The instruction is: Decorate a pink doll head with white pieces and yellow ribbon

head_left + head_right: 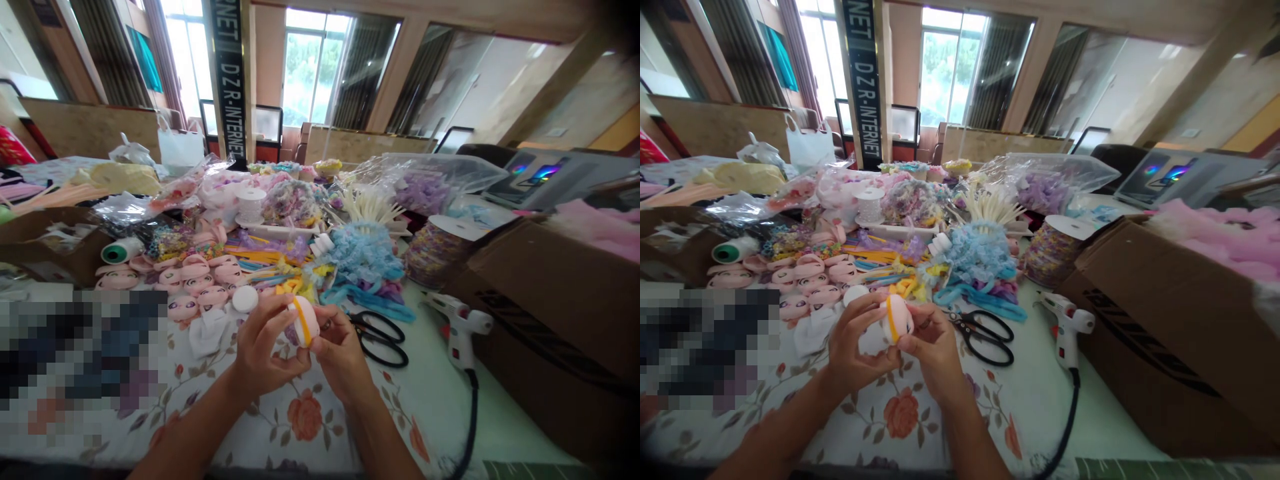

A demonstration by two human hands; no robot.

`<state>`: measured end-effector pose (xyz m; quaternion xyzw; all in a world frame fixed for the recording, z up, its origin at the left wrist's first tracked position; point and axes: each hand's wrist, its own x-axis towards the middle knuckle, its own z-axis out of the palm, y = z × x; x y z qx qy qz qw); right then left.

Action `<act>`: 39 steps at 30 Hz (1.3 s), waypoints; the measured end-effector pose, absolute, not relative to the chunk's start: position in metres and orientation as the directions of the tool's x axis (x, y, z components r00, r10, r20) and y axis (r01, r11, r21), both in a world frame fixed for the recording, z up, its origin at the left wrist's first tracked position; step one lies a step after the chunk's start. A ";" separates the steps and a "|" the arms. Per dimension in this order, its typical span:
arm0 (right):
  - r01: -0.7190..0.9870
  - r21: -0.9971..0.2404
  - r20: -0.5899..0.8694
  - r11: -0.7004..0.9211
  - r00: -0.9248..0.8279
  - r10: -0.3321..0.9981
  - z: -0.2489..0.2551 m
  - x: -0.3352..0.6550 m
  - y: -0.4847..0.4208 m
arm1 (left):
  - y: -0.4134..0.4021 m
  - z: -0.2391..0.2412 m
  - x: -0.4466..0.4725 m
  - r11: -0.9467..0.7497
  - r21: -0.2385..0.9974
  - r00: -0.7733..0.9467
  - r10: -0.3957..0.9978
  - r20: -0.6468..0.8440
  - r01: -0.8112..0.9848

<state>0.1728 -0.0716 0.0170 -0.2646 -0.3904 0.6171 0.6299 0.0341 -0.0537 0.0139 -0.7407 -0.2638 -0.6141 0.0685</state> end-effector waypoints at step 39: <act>-0.505 -0.858 0.175 0.092 -0.118 0.978 0.013 0.170 -0.071 | -0.048 0.003 0.038 -0.879 0.306 0.045 0.345 0.937 0.365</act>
